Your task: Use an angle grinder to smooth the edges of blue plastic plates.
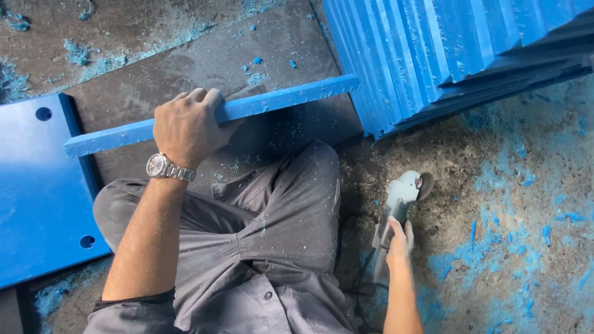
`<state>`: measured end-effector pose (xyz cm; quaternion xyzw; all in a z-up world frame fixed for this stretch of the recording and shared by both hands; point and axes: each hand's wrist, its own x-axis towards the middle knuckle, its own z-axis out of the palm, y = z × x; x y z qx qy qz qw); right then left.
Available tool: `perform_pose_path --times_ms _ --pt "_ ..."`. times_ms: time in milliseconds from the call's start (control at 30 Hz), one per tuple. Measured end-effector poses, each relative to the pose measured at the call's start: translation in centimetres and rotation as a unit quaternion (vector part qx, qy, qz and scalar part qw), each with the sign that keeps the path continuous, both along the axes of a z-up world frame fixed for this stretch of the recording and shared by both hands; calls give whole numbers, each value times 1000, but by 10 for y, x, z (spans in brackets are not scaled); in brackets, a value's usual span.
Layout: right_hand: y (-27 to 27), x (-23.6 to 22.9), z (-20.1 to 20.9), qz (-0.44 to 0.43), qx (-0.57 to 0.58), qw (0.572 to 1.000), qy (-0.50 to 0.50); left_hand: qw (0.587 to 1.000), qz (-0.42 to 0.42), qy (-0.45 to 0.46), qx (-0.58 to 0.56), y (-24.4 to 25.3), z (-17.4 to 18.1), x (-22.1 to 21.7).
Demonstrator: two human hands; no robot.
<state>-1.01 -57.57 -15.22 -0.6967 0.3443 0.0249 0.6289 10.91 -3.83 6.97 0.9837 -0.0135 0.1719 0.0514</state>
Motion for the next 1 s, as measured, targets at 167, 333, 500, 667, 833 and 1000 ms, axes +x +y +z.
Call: perform_pose_path --times_ms 167,333,500,667,833,1000 --pt "62 6 125 186 171 962 -100 1000 -11 -7 -6 -1 -3 -3" --pt "113 42 189 220 362 881 -210 1000 -7 5 -11 -5 -1 -9" --pt "139 73 250 267 320 890 -185 999 -19 -5 -29 -9 -6 -14" --pt "151 86 255 353 206 895 -180 999 -20 -6 -37 -9 -4 -17" --pt "145 97 255 314 148 919 -187 999 -10 8 -34 -9 -5 -16" --pt "148 102 249 288 48 941 -173 1000 -2 13 -25 -10 -8 -16"
